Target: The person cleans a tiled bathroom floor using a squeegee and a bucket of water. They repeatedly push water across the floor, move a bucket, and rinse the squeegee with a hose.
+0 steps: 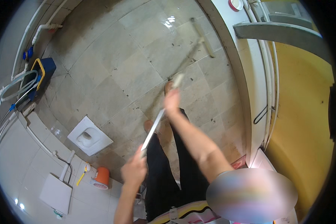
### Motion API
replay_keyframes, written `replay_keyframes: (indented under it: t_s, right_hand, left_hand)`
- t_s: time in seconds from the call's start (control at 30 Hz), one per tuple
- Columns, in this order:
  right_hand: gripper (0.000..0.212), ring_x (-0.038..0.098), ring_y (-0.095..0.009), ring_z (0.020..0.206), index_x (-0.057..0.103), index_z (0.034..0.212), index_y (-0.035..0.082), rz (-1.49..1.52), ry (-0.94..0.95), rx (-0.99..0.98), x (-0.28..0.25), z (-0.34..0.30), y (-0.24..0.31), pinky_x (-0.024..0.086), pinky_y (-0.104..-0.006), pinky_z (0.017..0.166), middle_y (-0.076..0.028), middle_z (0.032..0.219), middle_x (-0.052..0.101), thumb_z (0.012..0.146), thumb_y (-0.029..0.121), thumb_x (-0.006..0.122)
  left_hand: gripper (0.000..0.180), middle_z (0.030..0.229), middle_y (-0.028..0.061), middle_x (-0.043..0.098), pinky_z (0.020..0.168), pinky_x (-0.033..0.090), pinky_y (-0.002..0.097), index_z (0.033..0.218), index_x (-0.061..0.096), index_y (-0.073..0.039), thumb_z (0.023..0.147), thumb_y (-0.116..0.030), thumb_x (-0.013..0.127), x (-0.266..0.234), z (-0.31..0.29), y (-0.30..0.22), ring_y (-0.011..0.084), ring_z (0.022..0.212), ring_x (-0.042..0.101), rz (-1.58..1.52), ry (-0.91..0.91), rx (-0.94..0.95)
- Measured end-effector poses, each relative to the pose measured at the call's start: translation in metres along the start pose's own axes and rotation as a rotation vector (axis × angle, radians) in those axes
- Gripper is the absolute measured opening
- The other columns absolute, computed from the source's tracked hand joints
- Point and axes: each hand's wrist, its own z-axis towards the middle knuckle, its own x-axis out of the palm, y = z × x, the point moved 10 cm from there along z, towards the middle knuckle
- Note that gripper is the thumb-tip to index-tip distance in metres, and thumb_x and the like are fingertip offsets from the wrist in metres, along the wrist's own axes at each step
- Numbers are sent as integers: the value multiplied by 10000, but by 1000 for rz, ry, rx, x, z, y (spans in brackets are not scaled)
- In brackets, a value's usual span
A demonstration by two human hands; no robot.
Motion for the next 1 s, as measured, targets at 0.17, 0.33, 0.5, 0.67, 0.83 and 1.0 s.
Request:
replay_keyframes:
  t_s: [0.17,0.33,0.5,0.67,0.83,1.0]
  right_hand:
    - [515,613,-340,632,203,1367,-49,125,516,310,118,-210,102,473,-447,536,-202,714,607,945,181,390]
    - [556,614,-416,673,174,1346,-32,144,1040,318,183,-352,184,475,-507,587,-216,699,617,937,257,415]
    - [581,583,-330,583,126,1396,24,144,914,325,116,-280,188,462,-451,535,-174,694,568,940,198,442]
    - [253,549,-172,570,345,1196,54,214,271,117,33,-12,130,461,-309,484,-80,668,529,956,127,381]
    - [273,617,-405,713,523,920,-54,-82,-67,34,-9,162,129,480,-452,617,-261,789,611,925,195,413]
    - [271,612,-436,787,493,929,-57,-60,71,120,58,103,160,489,-467,660,-282,803,611,923,199,402]
  left_hand:
    - [482,1121,203,611,867,461,328,1273,506,-18,796,18,567,-110,-127,87,262,1012,613,-171,-75,-304]
    - [488,970,184,656,656,490,325,1292,478,8,885,-235,594,-197,-217,74,217,707,593,123,-123,-514]
    - [431,1112,230,607,865,452,341,1252,511,18,839,-87,578,-154,-201,95,275,1008,597,-53,-36,-648]
    - [454,1009,184,648,761,499,332,1248,548,-62,800,-14,610,-77,6,4,277,853,649,-265,-117,40]
    - [514,811,198,628,646,483,460,1317,473,-225,830,-119,597,-87,130,-108,389,731,608,-39,-25,105]
    - [523,880,198,640,674,482,447,1304,491,-208,808,-100,611,-139,107,-41,374,774,618,-123,-64,105]
